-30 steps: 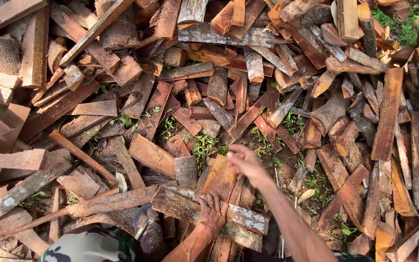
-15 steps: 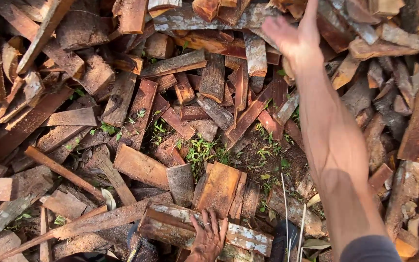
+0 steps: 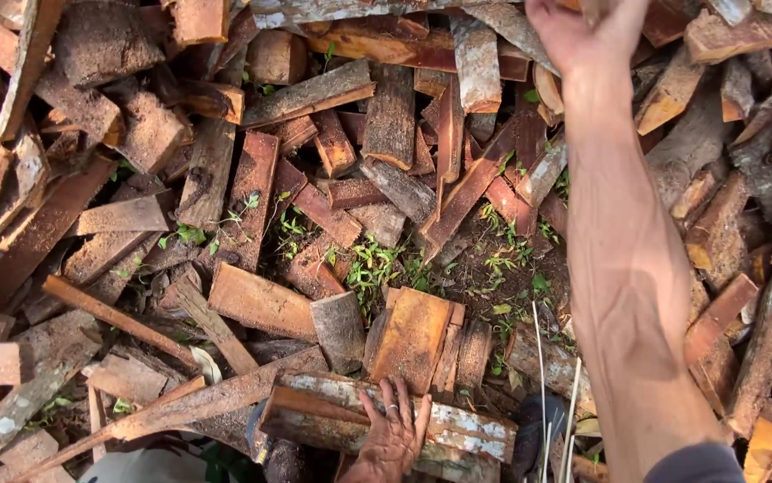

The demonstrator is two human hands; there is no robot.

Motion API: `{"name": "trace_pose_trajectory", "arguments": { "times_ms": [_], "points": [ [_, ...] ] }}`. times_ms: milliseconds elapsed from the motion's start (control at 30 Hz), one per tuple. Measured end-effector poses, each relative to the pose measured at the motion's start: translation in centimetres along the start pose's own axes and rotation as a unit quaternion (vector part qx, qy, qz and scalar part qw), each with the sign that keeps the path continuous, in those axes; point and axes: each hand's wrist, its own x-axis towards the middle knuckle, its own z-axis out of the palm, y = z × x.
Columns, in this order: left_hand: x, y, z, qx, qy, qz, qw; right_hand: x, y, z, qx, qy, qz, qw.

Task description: Splitting wood pieces with a machete and tying them into bundles using a flexible strip

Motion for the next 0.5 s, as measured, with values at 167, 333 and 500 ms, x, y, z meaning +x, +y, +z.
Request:
{"name": "trace_pose_trajectory", "arguments": {
  "times_ms": [167, 333, 500],
  "points": [
    [-0.6, 0.6, -1.1, 0.028, -0.031, -0.026, 0.999, -2.6, -5.9, -3.2, -0.201, -0.009, 0.029, 0.979],
    [-0.9, 0.3, -0.7, 0.08, -0.029, -0.028, 0.996, -5.2, -7.3, -6.5, -0.326, -0.03, 0.042, 0.944],
    [-0.8, 1.0, -0.2, 0.089, -0.009, -0.045, 0.995, -16.1, -2.7, -13.7, -0.394, -0.072, 0.149, 0.904]
  ]
}}
